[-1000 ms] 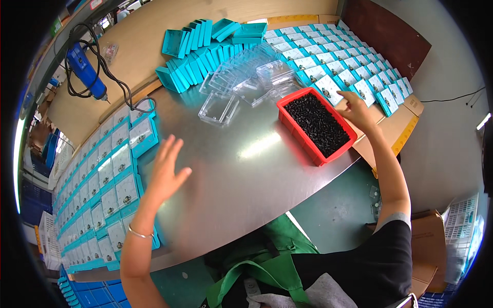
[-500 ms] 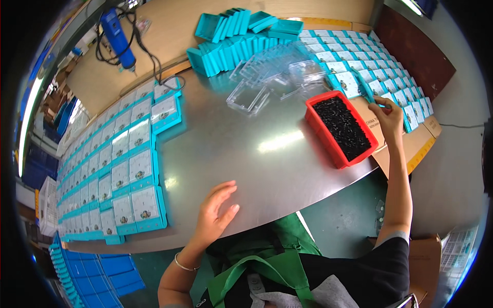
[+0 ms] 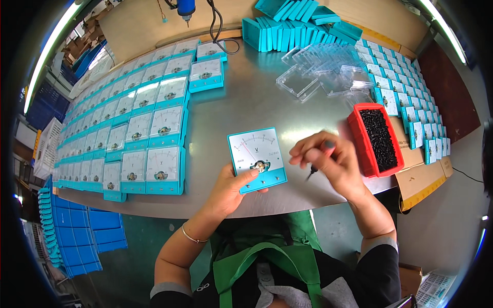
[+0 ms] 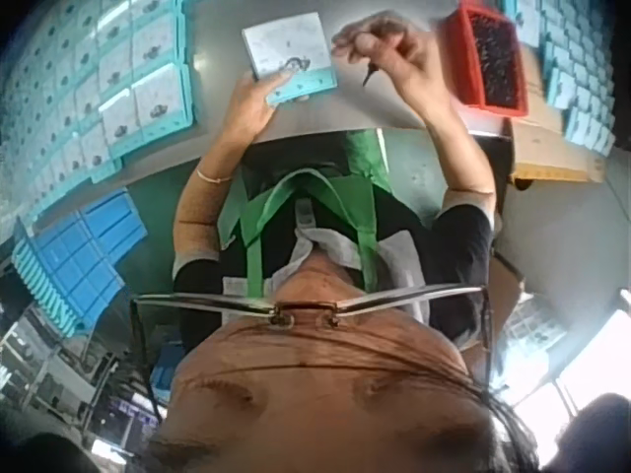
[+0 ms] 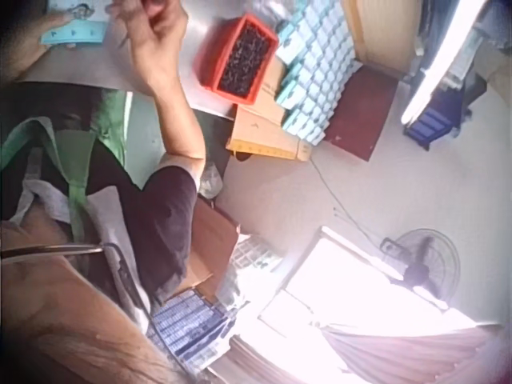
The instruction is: The person assembles small teal-colored electrical devices at a workstation. They use a screwdriver to tighten screws on the front panel, place a clear plastic cover over the dial, and then close the device with a matching teal back cover. The completed units are placed in a stack on the table.
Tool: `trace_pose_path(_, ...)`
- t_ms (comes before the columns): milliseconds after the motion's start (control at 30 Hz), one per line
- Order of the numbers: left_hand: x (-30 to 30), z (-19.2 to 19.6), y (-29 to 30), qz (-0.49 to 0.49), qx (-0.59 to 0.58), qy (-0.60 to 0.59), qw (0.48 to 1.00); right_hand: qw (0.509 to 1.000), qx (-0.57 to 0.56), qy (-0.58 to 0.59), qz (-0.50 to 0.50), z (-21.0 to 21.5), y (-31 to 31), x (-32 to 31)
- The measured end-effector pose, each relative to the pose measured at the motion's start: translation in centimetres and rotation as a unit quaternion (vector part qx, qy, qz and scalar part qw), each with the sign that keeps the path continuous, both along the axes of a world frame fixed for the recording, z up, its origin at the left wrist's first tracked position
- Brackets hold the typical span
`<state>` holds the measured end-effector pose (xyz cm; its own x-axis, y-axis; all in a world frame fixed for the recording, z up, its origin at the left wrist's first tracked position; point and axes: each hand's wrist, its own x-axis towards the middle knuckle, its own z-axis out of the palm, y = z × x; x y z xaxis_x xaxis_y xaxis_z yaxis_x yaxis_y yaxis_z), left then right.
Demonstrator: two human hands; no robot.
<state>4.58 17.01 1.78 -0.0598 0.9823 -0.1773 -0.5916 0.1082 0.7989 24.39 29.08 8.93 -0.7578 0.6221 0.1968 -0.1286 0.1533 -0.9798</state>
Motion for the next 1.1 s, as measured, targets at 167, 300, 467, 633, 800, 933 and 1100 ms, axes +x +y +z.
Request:
trace_pose_path(167, 0.9, 0.0, -0.5, -0.003, -0.013, -0.029, 1.0, 0.955, -0.14, 0.262, 0.003, -0.5, -0.9, -3.7)
trace_pose_path(300, 1.4, 0.5, -0.8, -0.018, -0.036, -0.052, 0.998, 0.968, -0.101, 0.228, -0.013, -1.2, -1.8, -4.2)
trace_pose_path(467, 2.1, 1.1, -0.9, -0.042, -0.05, -0.037, 0.997, 0.971, -0.079, 0.207, 0.089, -1.5, -1.2, -3.1)
trace_pose_path(633, 2.7, 0.2, -1.1, -0.076, 0.003, 0.133, 0.988, 0.928, -0.308, 0.183, 0.101, -3.0, 1.2, -2.3)
trace_pose_path(800, 2.4, -1.4, -1.0, -0.001, -0.007, 0.133, 0.991, 0.922, -0.32, 0.209, 0.054, -4.0, 2.1, -2.6)
trace_pose_path(933, 1.3, -0.7, -1.4, 0.031, -0.02, 0.066, 0.997, 0.985, 0.035, -0.067, -0.156, -3.2, 8.8, -4.5)
trace_pose_path(1100, 1.8, -1.0, -1.4, 0.044, 0.0, 0.09, 0.995, 0.784, 0.465, -0.32, -0.258, -9.1, 12.2, -6.2)
